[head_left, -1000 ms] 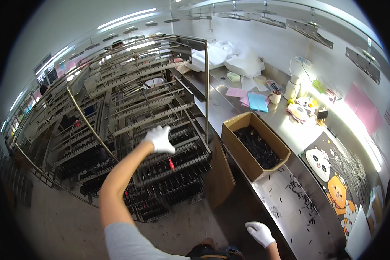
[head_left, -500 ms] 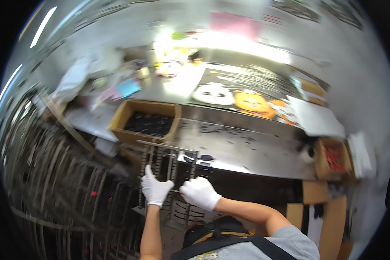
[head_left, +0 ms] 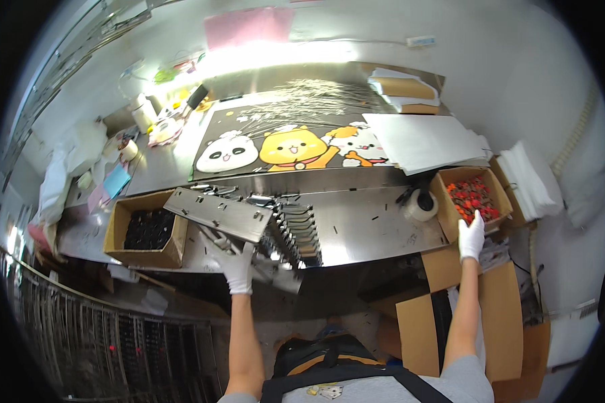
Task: The person repeatedly picks small black plastic components from a metal tray, aligns them, and places them into a cardboard box lined with white paper. The person also retrieves more components from a nearby rack and continues the assembly process.
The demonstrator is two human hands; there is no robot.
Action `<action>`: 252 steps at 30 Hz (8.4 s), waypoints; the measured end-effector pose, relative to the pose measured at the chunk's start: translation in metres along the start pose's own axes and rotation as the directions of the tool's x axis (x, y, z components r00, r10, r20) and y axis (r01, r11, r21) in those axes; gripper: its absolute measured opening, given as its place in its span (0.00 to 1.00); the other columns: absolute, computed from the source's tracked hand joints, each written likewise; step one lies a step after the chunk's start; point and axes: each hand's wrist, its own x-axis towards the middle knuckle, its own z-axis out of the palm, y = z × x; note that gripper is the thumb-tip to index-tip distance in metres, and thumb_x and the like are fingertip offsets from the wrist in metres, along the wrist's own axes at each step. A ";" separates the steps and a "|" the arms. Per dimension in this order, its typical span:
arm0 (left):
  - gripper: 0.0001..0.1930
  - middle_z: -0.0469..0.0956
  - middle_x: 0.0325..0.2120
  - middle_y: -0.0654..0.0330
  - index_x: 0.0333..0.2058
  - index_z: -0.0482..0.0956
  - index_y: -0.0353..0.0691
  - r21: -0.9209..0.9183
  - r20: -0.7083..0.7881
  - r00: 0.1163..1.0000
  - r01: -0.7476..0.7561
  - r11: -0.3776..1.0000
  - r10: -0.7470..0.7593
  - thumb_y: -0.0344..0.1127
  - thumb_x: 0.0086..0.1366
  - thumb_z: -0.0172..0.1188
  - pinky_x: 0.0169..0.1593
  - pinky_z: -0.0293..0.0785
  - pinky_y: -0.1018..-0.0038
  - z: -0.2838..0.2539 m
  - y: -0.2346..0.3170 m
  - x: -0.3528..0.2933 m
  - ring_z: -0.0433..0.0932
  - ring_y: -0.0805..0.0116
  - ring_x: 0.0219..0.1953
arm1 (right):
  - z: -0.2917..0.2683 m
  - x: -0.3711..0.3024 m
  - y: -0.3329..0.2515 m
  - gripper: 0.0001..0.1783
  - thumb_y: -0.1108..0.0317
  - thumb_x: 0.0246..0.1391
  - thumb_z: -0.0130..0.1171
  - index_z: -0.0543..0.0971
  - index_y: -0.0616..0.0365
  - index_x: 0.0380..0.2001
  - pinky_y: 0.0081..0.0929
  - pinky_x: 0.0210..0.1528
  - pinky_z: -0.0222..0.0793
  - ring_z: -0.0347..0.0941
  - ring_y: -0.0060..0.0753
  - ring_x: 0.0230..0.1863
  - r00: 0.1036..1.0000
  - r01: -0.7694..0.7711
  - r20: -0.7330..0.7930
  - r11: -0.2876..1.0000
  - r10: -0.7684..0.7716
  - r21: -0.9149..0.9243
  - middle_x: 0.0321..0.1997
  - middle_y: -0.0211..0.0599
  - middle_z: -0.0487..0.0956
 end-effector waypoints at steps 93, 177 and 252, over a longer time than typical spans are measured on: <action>0.15 0.80 0.23 0.55 0.35 0.80 0.37 0.412 0.643 0.530 0.370 0.833 -0.553 0.46 0.67 0.61 0.31 0.77 0.62 0.090 -0.100 0.016 0.80 0.57 0.24 | 0.060 -0.197 -0.356 0.15 0.54 0.62 0.55 0.83 0.53 0.40 0.41 0.42 0.77 0.80 0.50 0.37 0.427 0.031 0.638 0.716 -0.640 0.698 0.35 0.44 0.83; 0.13 0.81 0.31 0.69 0.45 0.84 0.35 -0.022 0.712 0.439 0.794 0.608 -0.548 0.34 0.64 0.68 0.32 0.69 0.82 0.087 -0.074 0.072 0.73 0.82 0.29 | 0.118 -0.172 -0.416 0.17 0.55 0.53 0.55 0.85 0.56 0.31 0.35 0.38 0.79 0.83 0.42 0.31 0.031 -0.160 0.886 0.873 -0.462 0.461 0.33 0.47 0.85; 0.37 0.73 0.57 0.34 0.66 0.59 0.26 0.171 0.890 -0.441 0.090 0.981 -0.115 0.52 0.71 0.57 0.63 0.67 0.60 0.344 0.153 -0.553 0.72 0.42 0.61 | -0.064 -0.221 0.252 0.18 0.63 0.59 0.61 0.79 0.66 0.45 0.29 0.48 0.72 0.77 0.32 0.43 0.336 -0.920 0.446 0.186 0.829 0.346 0.41 0.44 0.83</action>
